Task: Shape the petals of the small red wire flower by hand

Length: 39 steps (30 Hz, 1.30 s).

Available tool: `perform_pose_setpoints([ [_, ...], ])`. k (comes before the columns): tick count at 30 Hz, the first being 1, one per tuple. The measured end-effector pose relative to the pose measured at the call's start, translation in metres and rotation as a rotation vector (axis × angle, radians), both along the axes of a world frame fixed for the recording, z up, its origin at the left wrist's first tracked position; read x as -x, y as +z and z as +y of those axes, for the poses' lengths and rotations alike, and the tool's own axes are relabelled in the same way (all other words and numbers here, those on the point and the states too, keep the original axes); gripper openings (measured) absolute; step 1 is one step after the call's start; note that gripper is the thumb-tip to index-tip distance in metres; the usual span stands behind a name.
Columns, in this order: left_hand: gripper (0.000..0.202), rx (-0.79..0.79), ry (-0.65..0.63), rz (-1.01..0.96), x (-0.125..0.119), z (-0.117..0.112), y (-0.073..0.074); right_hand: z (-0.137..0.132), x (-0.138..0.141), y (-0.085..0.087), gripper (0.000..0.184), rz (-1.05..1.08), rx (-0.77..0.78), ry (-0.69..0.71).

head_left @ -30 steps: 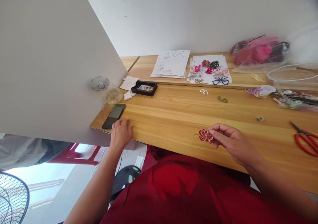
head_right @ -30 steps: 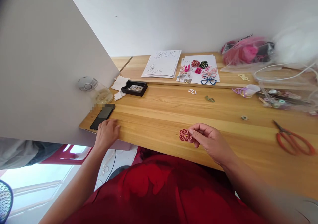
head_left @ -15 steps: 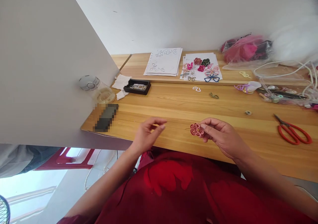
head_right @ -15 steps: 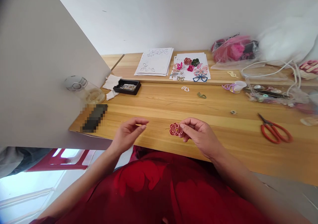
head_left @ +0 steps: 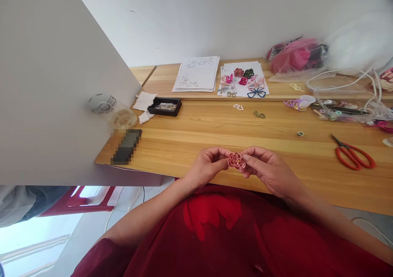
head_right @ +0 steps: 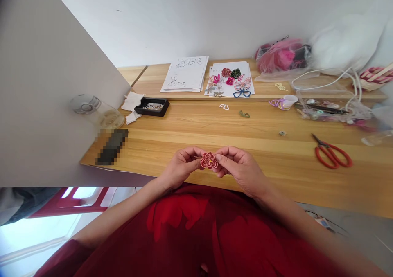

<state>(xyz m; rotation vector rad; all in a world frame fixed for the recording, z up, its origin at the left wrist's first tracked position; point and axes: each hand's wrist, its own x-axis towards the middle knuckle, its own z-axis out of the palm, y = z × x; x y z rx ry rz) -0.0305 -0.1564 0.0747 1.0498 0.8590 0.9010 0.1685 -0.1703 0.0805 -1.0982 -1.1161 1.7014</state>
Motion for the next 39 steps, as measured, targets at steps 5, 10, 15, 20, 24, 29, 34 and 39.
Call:
perform_pose_setpoints([
  [5, 0.031, 0.125, -0.006, -0.18, -0.003, -0.002, -0.012, -0.002, 0.001, 0.003, 0.031, -0.005, -0.004, 0.021],
  [10, 0.038, 0.225, 0.009, -0.241, -0.004, -0.002, -0.016, 0.001, -0.003, 0.011, 0.032, -0.083, -0.066, 0.052],
  [15, 0.037, 0.193, -0.061, -0.209, -0.002, 0.002, -0.018, 0.011, -0.008, 0.02, 0.027, -0.142, -0.135, 0.06],
  [20, 0.04, 0.2, -0.055, -0.22, -0.002, 0.003, -0.02, 0.013, -0.004, 0.023, 0.029, -0.177, -0.122, 0.147],
  [24, 0.043, 0.259, -0.045, -0.284, -0.001, 0.002, -0.018, 0.011, -0.002, 0.021, 0.03, -0.187, -0.107, 0.145],
  [29, 0.038, 0.3, -0.074, -0.382, -0.002, 0.001, -0.019, 0.01, 0.0, 0.022, 0.033, -0.208, -0.083, 0.136],
  [34, 0.036, 0.228, -0.135, -0.401, -0.002, 0.005, -0.022, 0.007, 0.0, 0.024, 0.034, -0.228, -0.078, 0.144],
  [39, 0.031, 0.057, -0.214, -0.316, 0.003, 0.014, -0.025, 0.007, 0.004, 0.022, 0.038, -0.19, -0.004, 0.148],
])
